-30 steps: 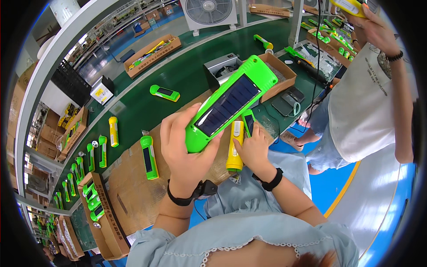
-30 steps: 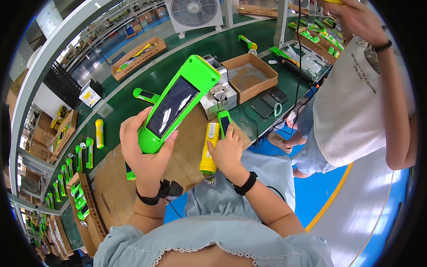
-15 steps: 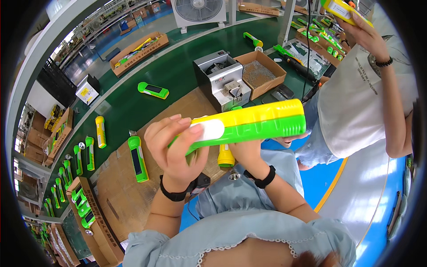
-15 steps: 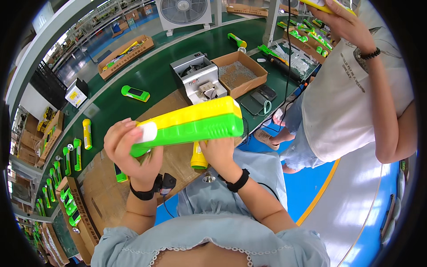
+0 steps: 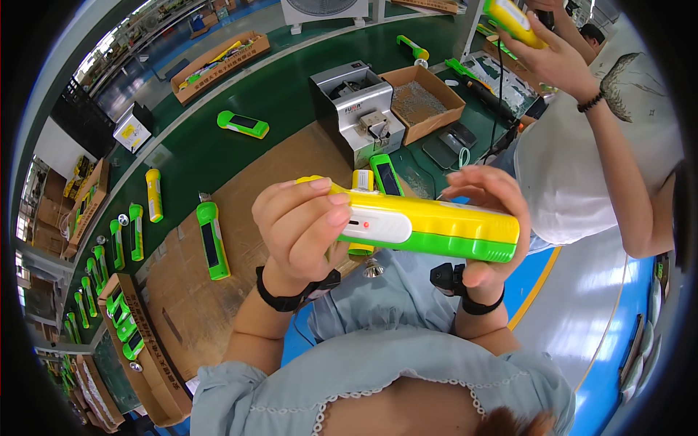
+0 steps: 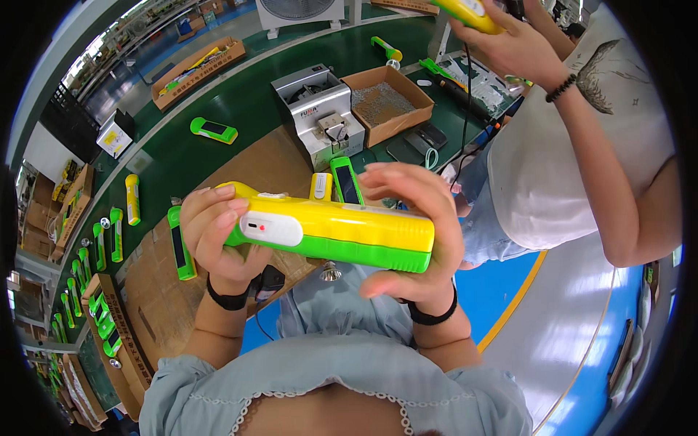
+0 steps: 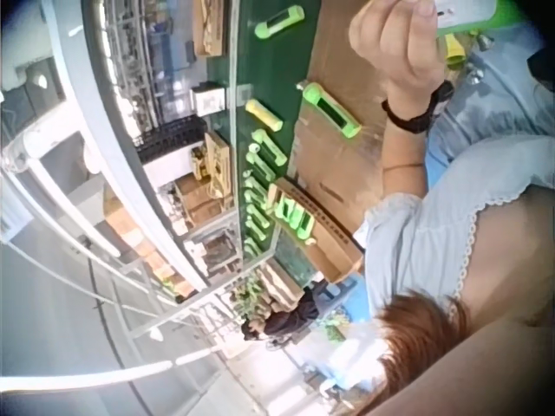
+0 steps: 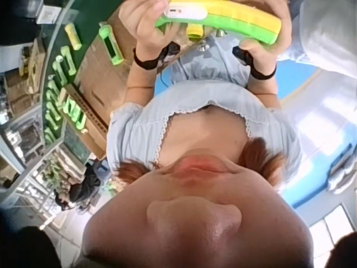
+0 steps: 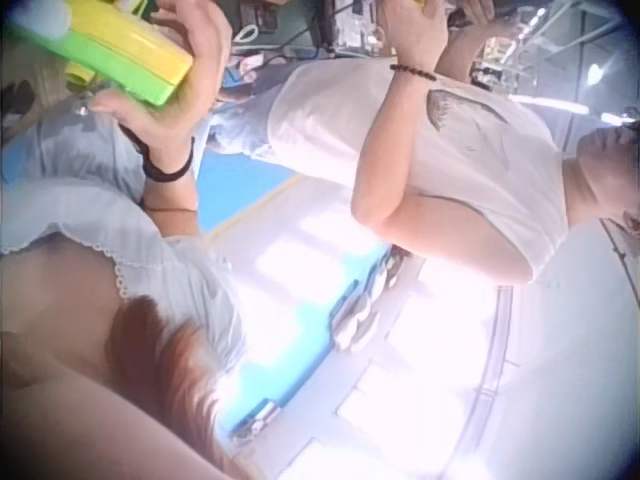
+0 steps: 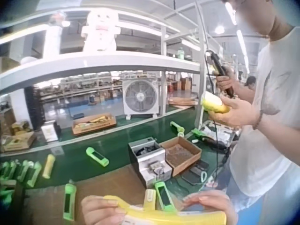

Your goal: Assembling and testing portable solar/electric flashlights on a factory line.

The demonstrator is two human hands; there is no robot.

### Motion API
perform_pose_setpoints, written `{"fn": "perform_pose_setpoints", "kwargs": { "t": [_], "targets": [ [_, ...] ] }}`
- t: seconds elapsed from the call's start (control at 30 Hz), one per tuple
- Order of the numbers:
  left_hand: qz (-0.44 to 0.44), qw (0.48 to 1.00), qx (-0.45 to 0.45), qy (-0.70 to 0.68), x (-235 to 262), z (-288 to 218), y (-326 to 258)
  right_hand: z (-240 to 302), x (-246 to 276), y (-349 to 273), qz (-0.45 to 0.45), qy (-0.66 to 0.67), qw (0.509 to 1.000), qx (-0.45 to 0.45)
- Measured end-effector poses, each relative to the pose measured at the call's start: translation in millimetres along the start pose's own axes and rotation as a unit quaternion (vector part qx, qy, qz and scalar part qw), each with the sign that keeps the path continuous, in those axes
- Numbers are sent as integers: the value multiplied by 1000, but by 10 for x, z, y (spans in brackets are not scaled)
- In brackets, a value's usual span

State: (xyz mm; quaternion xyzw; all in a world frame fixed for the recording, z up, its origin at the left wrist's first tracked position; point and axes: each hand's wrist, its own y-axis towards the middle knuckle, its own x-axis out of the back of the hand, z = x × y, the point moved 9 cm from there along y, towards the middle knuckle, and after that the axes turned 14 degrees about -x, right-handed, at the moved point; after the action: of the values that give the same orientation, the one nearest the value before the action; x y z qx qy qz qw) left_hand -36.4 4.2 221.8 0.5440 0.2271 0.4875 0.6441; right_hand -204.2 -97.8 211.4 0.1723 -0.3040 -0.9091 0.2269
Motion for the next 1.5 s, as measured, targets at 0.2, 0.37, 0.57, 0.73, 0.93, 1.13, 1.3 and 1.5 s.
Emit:
{"fn": "perform_pose_setpoints", "kwargs": {
  "t": [0.2,0.37,0.57,0.73,0.93,1.13,1.3,1.5],
  "targets": [
    [88,989,59,-106,-341,136,48,-10,68,-76,18,-95,995,9],
    [125,967,70,-209,-415,175,66,-54,35,-84,38,-99,994,39],
    [104,961,109,-231,-407,199,16,-150,45,-56,49,-72,996,6],
    [127,954,140,-233,-464,223,-2,-234,76,-61,34,-66,997,-20],
    [212,952,96,-199,-586,117,28,-328,73,-94,10,-107,994,-37],
    [328,896,170,-248,-814,-23,-153,-805,55,-221,7,-100,968,-231],
    [487,800,259,-235,-904,222,-818,-1346,196,-534,31,-59,937,-343],
    [558,740,374,-32,-710,835,-1994,-1633,844,-1092,-9,-233,879,-416]
  ]
}}
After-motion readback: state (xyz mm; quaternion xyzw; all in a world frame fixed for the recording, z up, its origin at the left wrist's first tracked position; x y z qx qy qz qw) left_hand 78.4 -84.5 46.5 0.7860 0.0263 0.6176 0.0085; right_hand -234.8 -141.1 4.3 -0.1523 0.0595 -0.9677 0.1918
